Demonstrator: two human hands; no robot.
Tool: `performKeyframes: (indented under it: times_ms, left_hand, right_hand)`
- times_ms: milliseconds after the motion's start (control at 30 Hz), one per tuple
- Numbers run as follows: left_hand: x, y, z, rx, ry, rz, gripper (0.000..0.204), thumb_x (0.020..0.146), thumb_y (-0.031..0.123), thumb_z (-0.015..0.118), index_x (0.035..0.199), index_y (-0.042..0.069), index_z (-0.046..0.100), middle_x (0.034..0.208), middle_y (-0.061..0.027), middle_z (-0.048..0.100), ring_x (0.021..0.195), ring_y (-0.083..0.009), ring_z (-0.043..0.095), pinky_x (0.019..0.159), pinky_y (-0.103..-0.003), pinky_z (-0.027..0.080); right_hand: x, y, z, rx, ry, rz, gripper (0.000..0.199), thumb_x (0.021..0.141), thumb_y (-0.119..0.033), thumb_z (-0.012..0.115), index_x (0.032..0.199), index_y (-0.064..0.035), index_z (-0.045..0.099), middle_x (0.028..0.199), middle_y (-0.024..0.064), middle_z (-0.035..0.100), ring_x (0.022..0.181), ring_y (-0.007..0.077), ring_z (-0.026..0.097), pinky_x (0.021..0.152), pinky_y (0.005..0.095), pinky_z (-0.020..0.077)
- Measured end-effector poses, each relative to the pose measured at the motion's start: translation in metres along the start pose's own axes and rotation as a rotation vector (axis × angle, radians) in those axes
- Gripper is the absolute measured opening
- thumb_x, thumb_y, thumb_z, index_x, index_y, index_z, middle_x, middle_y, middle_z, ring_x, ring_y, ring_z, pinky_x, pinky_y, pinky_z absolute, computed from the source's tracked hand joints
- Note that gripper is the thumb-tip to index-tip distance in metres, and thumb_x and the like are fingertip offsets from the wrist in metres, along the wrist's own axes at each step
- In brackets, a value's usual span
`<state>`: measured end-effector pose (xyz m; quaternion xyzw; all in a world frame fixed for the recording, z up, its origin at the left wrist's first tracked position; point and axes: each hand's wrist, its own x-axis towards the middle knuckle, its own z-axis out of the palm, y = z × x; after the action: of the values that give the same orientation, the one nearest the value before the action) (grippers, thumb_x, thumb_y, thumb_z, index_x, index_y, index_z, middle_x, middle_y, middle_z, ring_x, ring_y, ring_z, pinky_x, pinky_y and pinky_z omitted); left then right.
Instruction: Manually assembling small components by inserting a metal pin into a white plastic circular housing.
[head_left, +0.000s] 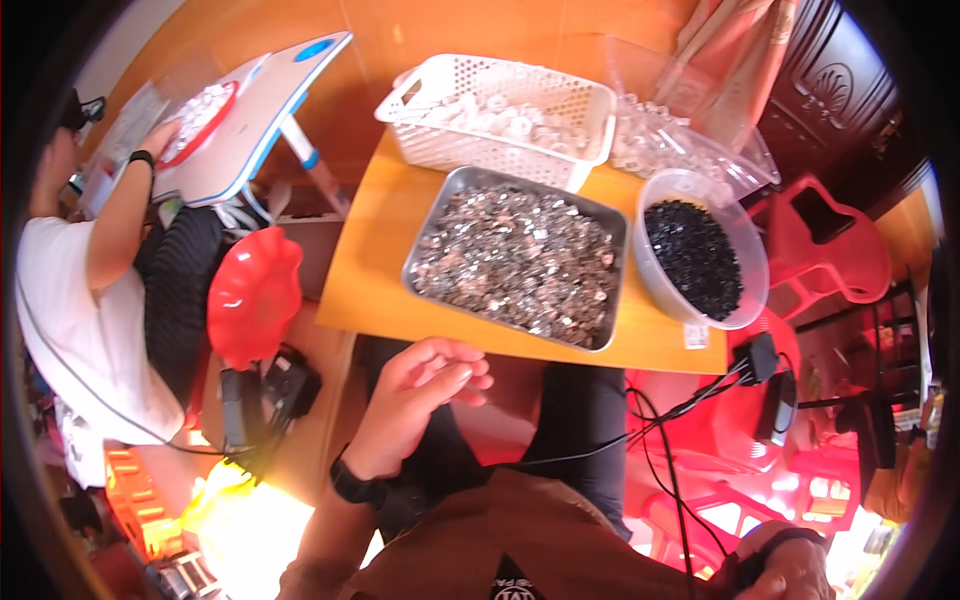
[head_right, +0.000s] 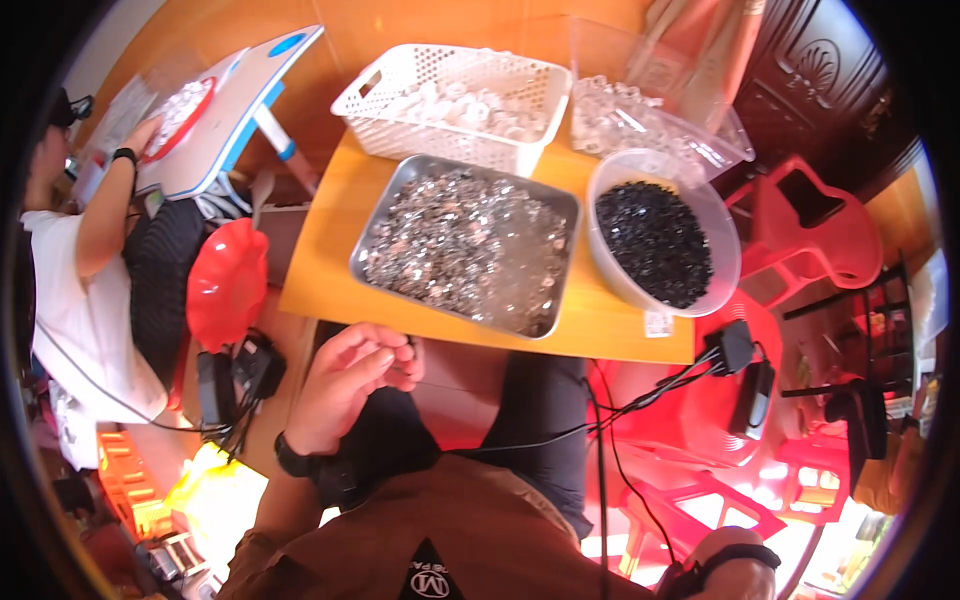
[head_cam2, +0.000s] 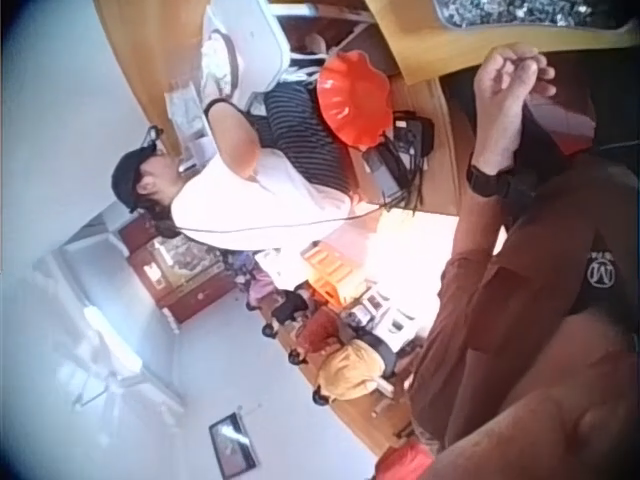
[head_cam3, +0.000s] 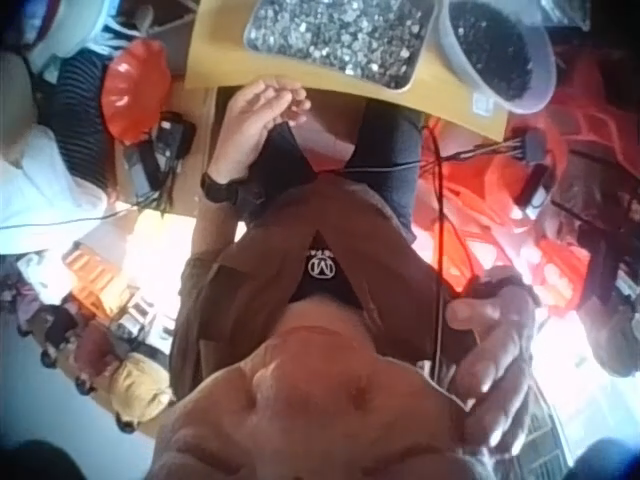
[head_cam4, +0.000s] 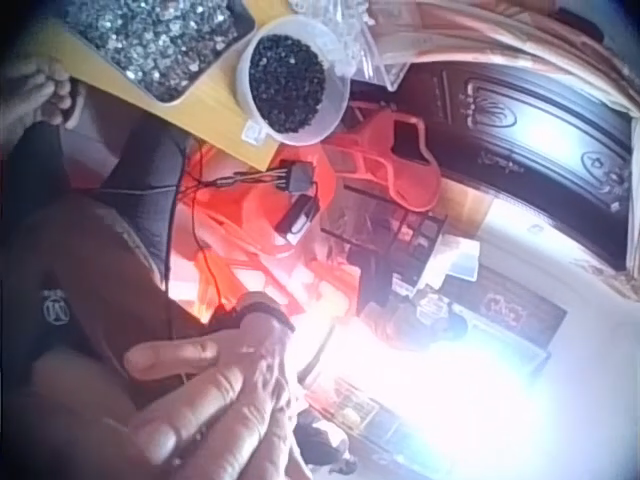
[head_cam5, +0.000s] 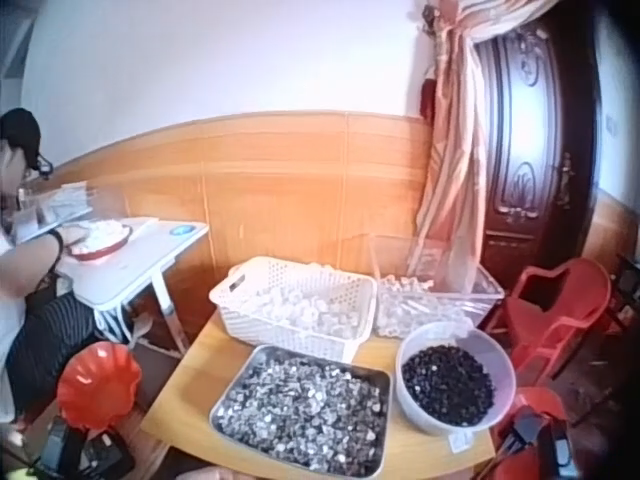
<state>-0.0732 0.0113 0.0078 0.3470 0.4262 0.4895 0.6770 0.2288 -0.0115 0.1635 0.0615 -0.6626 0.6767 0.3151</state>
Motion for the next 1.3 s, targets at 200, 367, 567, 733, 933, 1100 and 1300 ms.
performKeyframes:
  times_ms: [200,367,567,733,933,1100,1300]
  left_hand:
    - [-0.010,-0.004,0.017,0.017,-0.085,-0.008,0.015,0.089,0.013,0.056,0.101,0.004,0.057,0.098,-0.0068,0.058,0.090,-0.0178,0.059,0.077,-0.033,0.050]
    - [-0.016,-0.010,0.019,0.041,-0.058,-0.051,0.016,0.088,0.014,0.058,0.100,0.003,0.057,0.096,-0.0063,0.058,0.091,-0.0170,0.059,0.077,-0.033,0.050]
    - [-0.009,-0.009,0.015,0.013,-0.066,-0.059,0.017,0.089,0.012,0.056,0.102,0.001,0.057,0.096,-0.0065,0.059,0.090,-0.0163,0.059,0.077,-0.030,0.050]
    - [-0.004,-0.010,0.016,0.012,-0.089,-0.025,0.017,0.089,0.012,0.056,0.102,0.000,0.056,0.093,-0.0081,0.060,0.088,-0.0182,0.060,0.075,-0.031,0.051]
    - [0.004,-0.038,-0.009,0.203,-0.137,-0.105,0.016,0.089,0.011,0.058,0.102,0.001,0.058,0.091,-0.0045,0.060,0.085,-0.0117,0.058,0.074,-0.026,0.048]
    - [0.014,-0.072,-0.026,0.383,-0.200,-0.219,0.016,0.090,0.014,0.057,0.101,0.002,0.057,0.091,-0.0018,0.059,0.087,-0.0108,0.058,0.074,-0.026,0.048]
    - [0.026,-0.095,-0.032,0.357,-0.201,-0.288,0.018,0.090,0.013,0.056,0.104,0.001,0.057,0.092,-0.0034,0.060,0.086,-0.0113,0.059,0.073,-0.026,0.049]
  right_hand:
    - [0.001,0.020,0.003,0.043,0.067,-0.050,0.026,0.090,-0.005,0.044,0.115,0.0006,0.045,0.120,0.0288,0.045,0.114,0.0492,0.039,0.089,0.0544,0.0234]
    - [-0.003,0.035,0.037,0.048,0.203,-0.016,0.018,0.086,-0.001,0.043,0.102,0.0036,0.050,0.111,0.0254,0.050,0.109,0.0417,0.047,0.083,0.0430,0.0340]
    - [0.002,0.041,0.078,0.009,0.522,0.132,0.015,0.082,0.004,0.041,0.086,0.0072,0.055,0.100,0.0213,0.057,0.103,0.0326,0.056,0.076,0.0294,0.0468]
    - [-0.009,0.039,-0.010,-0.377,0.571,0.393,0.024,0.091,-0.009,0.044,0.107,0.0057,0.054,0.105,0.0151,0.060,0.098,0.0246,0.058,0.082,0.0304,0.0462]
    - [-0.094,0.110,-0.066,-0.427,0.628,0.928,0.038,0.095,-0.026,0.049,0.121,0.0017,0.053,0.107,0.0135,0.063,0.098,0.0187,0.060,0.086,0.0330,0.0455]
    - [-0.156,0.181,-0.089,-0.658,0.718,1.166,0.046,0.093,-0.032,0.049,0.126,-0.0004,0.047,0.105,0.0163,0.063,0.099,0.0216,0.060,0.084,0.0346,0.0447]
    - [-0.163,0.253,-0.109,-0.351,0.855,0.927,0.070,0.094,-0.049,0.040,0.137,0.0047,0.028,0.138,0.0160,0.037,0.128,0.0213,0.034,0.107,0.0312,0.0242]
